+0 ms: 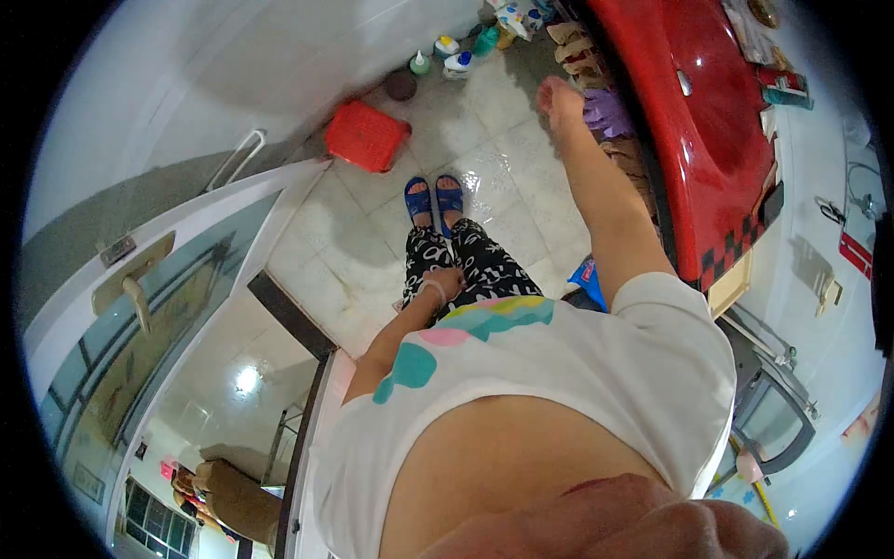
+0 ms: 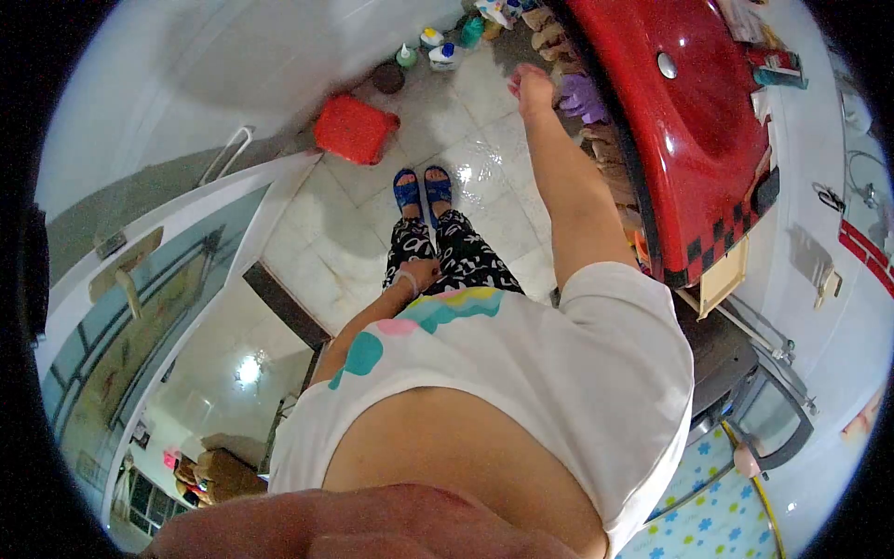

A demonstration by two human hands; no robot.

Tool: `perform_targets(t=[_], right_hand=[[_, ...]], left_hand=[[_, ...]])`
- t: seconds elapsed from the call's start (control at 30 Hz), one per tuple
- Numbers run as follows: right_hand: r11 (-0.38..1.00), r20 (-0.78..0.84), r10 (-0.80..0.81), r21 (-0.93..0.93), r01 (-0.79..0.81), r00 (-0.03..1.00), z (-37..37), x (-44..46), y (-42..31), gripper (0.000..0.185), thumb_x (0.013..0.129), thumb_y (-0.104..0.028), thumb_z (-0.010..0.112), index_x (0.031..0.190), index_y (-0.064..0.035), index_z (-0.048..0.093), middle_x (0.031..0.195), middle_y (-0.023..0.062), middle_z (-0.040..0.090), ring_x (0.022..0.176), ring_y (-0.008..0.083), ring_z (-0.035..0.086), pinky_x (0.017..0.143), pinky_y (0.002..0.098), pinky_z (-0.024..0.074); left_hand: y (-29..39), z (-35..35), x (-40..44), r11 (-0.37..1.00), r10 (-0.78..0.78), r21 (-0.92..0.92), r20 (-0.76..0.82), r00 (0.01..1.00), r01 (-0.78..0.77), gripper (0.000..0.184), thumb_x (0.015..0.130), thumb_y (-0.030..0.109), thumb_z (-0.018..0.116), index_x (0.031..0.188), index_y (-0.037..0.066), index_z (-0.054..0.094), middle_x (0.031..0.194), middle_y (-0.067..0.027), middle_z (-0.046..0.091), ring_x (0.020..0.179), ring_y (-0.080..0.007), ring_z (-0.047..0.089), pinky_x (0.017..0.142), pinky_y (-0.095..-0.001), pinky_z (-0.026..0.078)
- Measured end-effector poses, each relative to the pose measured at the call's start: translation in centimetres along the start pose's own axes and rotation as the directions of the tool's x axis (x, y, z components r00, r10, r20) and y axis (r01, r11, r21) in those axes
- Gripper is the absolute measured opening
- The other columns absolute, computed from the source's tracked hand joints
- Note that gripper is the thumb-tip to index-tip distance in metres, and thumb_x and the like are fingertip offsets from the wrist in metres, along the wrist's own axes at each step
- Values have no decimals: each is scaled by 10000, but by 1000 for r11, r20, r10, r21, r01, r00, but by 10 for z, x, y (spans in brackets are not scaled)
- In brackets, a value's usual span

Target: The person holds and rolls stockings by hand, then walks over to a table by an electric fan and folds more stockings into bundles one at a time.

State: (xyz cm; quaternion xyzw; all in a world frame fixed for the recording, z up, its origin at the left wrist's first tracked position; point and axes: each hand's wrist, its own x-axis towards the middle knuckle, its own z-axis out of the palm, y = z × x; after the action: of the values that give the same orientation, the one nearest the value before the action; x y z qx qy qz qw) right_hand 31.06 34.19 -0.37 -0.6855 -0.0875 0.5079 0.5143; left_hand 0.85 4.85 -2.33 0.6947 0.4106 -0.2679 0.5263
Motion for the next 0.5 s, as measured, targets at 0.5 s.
perform_targets(t=[0.5], right_hand=[[940,-278,5,328,90,961,43,144,-61,298,754,-252,581,1026,-132,563,1083,22,563,893,194,578,714,356,466]], left_hand=[[-13,-9,8,970,98,-211,-120,988,-122,220,758,311,562,811,99,576,832,-123,599,836,-309,557,707,-417,445]])
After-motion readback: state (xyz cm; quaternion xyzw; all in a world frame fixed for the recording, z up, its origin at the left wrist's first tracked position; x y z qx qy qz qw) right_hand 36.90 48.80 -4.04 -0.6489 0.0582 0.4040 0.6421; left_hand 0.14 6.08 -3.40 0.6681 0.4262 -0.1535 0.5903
